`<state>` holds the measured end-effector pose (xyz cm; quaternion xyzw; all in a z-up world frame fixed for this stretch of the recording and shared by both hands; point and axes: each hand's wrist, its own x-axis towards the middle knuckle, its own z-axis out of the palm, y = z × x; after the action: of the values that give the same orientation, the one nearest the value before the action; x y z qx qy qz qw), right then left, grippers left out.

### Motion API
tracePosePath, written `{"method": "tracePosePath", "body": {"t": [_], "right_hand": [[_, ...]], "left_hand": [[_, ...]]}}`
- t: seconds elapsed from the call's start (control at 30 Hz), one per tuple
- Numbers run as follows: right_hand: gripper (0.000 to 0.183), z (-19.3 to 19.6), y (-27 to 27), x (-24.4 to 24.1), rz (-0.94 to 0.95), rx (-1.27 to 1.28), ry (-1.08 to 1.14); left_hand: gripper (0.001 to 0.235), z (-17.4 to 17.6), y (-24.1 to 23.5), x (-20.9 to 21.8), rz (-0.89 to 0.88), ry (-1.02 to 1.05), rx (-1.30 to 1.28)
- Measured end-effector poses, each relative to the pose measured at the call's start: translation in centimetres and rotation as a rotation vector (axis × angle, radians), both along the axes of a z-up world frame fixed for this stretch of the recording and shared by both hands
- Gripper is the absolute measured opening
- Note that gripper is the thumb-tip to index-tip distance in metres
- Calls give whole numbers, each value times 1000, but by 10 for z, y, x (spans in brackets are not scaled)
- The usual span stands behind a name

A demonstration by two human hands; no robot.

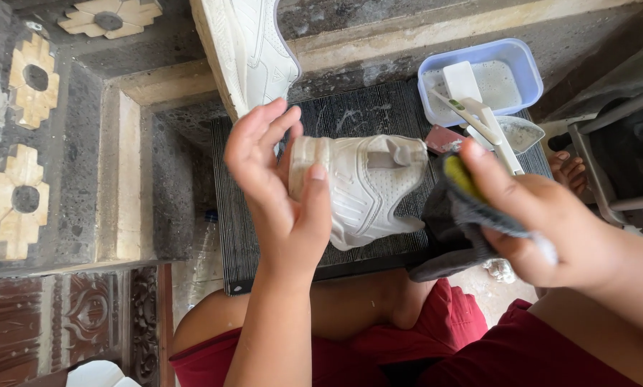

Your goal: The person scrubs a white sneaker with a yellow sponge and wipes it with a gray cloth. They then use a toothbrush to scrub the shoe's upper and sole. The person handles the shoe one at a time, turning it to clean different sides.

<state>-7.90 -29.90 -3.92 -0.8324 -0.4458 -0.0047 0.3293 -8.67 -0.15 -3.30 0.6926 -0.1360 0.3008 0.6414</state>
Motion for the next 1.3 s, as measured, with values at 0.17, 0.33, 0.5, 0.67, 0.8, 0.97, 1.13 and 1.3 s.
{"method": "tracePosePath", "body": {"t": [0.17, 0.33, 0.5, 0.67, 0.8, 0.97, 1.13, 1.3], "right_hand": [[56, 19, -2, -4, -231, 76, 96], [55, 37, 7, -8, -383, 166, 265], [50, 48, 19, -2, -6, 27, 123], [57, 62, 17, -3, 63, -136, -33], [51, 83, 30, -22, 85, -331, -438], [47, 95, 40, -47, -2, -359, -472], [72, 82, 19, -47, -178, -269, 15], [86, 75, 53, -38, -540, -586, 363]], "left_hand": [[42, 19, 0, 6, -79, 99, 167], [44, 26, -14, 4, -177, -22, 204], [49, 36, -22, -1, -416, 28, 201], [49, 38, -26, 3, -462, 2, 217], [56, 43, -32, 3, -493, 11, 249], [52, 47, -34, 6, -442, 27, 269], [48, 40, -35, 7, -341, 41, 250], [43, 31, -40, 7, -207, 136, 190]]}}
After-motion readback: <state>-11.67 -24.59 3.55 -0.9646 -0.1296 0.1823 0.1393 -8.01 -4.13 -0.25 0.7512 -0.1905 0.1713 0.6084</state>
